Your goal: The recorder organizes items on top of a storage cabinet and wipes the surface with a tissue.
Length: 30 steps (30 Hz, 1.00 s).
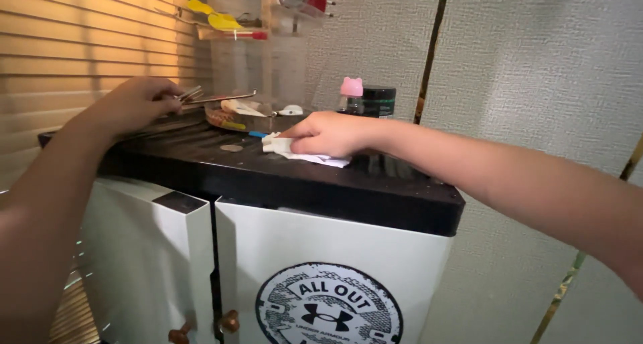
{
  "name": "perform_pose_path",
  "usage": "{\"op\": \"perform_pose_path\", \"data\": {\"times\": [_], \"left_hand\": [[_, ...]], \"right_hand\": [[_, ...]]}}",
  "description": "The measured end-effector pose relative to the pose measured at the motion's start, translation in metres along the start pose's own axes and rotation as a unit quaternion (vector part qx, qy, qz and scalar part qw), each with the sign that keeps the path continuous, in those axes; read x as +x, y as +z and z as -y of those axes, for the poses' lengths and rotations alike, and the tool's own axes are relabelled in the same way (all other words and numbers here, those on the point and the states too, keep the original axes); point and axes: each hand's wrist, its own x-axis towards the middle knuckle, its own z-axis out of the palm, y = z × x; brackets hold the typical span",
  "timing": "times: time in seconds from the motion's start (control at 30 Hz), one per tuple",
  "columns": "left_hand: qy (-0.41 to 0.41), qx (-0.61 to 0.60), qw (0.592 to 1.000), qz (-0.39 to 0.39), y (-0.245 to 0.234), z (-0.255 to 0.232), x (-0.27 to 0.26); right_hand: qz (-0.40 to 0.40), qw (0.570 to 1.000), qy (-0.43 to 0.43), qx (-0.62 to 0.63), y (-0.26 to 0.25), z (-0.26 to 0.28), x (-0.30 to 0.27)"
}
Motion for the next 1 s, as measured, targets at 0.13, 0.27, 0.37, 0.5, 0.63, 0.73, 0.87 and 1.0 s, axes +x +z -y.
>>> {"op": "perform_pose_path", "data": {"times": [0.13, 0.27, 0.37, 0.5, 0.63, 0.73, 0.87, 1.0], "left_hand": [[-0.004, -0.042, 0.999, 0.006, 0.001, -0.003, -0.004], [-0.016, -0.032, 0.999, 0.011, 0.001, -0.006, -0.004], [-0.001, -0.006, 1.0, 0.006, -0.002, -0.005, -0.001], [0.014, -0.049, 0.999, -0.004, -0.001, 0.001, -0.004], [-0.01, -0.023, 1.0, -0.007, -0.006, -0.016, -0.014], [0.001, 0.0, 1.0, -0.007, -0.004, -0.016, -0.013], [-0.016, -0.046, 0.999, 0.018, 0.005, 0.0, -0.001], [0.056, -0.069, 0.996, 0.019, 0.008, 0.002, 0.002]], "right_hand": [[-0.017, 0.997, -0.022, 0.067, -0.005, 0.038, -0.019], [0.0, 0.99, -0.042, 0.137, -0.017, 0.054, -0.027], [-0.006, 0.974, 0.012, 0.225, -0.028, 0.049, -0.017], [-0.094, 0.981, 0.075, 0.15, -0.016, 0.032, 0.017], [-0.098, 0.989, 0.035, 0.108, 0.002, 0.011, 0.046], [-0.077, 0.996, -0.01, 0.047, 0.011, 0.006, 0.048], [-0.032, 0.994, -0.029, 0.099, 0.002, 0.027, 0.025], [0.008, 0.978, -0.042, 0.204, -0.011, 0.052, -0.005]]}}
